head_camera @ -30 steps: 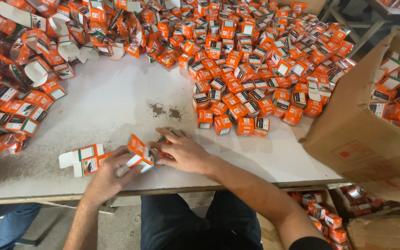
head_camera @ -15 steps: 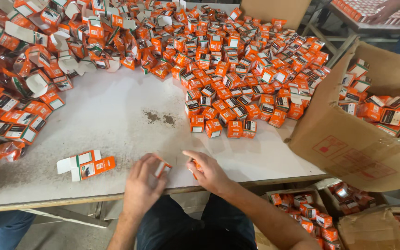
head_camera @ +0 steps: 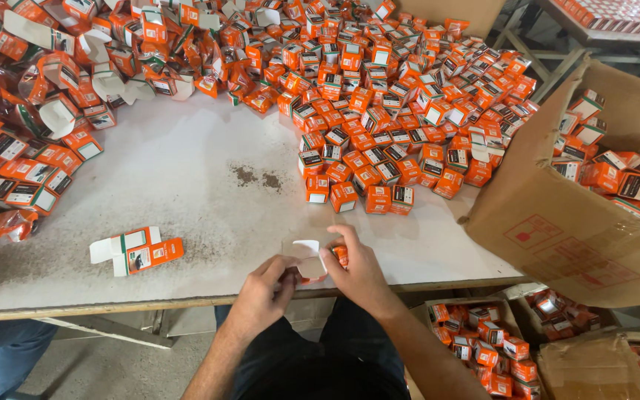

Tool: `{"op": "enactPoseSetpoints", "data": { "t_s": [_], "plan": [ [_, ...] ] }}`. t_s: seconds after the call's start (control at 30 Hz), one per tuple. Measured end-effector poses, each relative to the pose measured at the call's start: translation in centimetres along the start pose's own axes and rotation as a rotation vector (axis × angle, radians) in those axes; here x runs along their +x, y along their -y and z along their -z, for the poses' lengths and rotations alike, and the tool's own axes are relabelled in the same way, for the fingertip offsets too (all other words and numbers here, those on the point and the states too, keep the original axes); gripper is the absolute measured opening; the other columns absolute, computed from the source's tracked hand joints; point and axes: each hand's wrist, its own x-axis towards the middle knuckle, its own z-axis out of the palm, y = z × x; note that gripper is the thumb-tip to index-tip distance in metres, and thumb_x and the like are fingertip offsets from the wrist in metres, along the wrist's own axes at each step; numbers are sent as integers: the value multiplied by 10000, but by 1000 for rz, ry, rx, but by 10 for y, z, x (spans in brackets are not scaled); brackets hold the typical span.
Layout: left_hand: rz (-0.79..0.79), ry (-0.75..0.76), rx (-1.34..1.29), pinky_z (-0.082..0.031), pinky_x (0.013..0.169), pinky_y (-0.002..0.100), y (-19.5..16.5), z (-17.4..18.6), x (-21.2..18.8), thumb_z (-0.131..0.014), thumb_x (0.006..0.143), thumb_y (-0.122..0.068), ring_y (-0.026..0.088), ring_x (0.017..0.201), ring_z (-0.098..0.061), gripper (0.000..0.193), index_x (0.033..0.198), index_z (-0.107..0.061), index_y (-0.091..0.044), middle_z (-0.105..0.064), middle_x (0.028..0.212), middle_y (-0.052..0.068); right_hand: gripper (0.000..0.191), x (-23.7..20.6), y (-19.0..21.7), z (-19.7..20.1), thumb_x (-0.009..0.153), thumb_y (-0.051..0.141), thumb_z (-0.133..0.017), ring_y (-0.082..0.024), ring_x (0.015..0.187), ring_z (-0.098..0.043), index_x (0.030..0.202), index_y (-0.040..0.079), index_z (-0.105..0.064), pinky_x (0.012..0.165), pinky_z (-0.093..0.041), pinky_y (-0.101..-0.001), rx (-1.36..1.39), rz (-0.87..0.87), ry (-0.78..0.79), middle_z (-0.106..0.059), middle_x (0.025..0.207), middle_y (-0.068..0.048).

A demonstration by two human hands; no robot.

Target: The person sits at a table covered with small orange product boxes, picks a plastic-wrapped item and a flat carton, folds the carton closed around the item, and tosses the finished box onto a pile on the table. They repeat this packing cycle continuously, occasionally reaching into the pile to grab materials.

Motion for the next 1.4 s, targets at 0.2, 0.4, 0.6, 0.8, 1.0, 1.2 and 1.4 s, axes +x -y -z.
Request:
{"op": "enactPoseSetpoints", "data": {
  "t_s": [0.2,0.4,0.6,0.8,1.0,1.2,1.4],
  "plan": [
    [-369,-362,531,-605,810,413,3,-7,2,-742,693,65,361,1024,-676,322,975,-658,-65,-613,1217,148,331,6,-14,3,952,147,-650,-360,804,-720,1264,69,-572,673,-551,-453,-227,140,86,-737,914,-169],
    [-308,-184,325,-619,823,409,0,-14,-1,-886,767,-143,426,1127,-666,432,987,-533,-27,-580,1346,212,345,-1,-43,-15,926,94,-600,-384,820,-688,1267,44,-588,668,-524,-474,-405,325,65,-713,933,-176],
    [16,-86,114,-662,703,300,4,-23,10,-820,808,-148,248,930,-764,618,1356,-543,-81,-622,1343,160,237,-3,-64,-10,1089,157,-555,-198,696,-668,1280,43,-635,634,-540,-350,84,-113,-131,-675,812,-128],
    [-129,-185,238,-627,727,347,4,-25,11,-851,775,-110,322,1036,-698,685,1378,-527,-76,-665,1245,171,624,-21,-42,6,1008,36,-621,-196,1202,-569,1530,-5,-280,1015,-507,-330,305,171,-119,-454,1347,-181],
    [47,-107,132,-619,695,335,7,-24,10,-846,763,-116,250,881,-718,732,1414,-512,-97,-655,1229,134,568,-15,-8,11,933,155,-812,-333,1217,-635,1353,32,-449,1031,-543,-393,-89,411,-12,-568,1409,-153],
    [-97,-142,185,-612,766,356,10,-24,8,-835,740,-76,290,996,-694,682,1361,-552,-68,-653,1231,146,570,1,16,13,824,216,-840,-376,1072,-616,1295,10,-594,944,-509,-445,-470,615,100,-588,1266,-184],
    [-191,-180,283,-595,876,398,10,-26,7,-846,702,-119,329,1100,-674,542,1184,-604,-67,-661,1273,136,492,4,13,17,860,225,-811,-350,1020,-614,1230,-41,-626,922,-519,-425,-369,627,137,-677,1112,-132]
  ]
}}
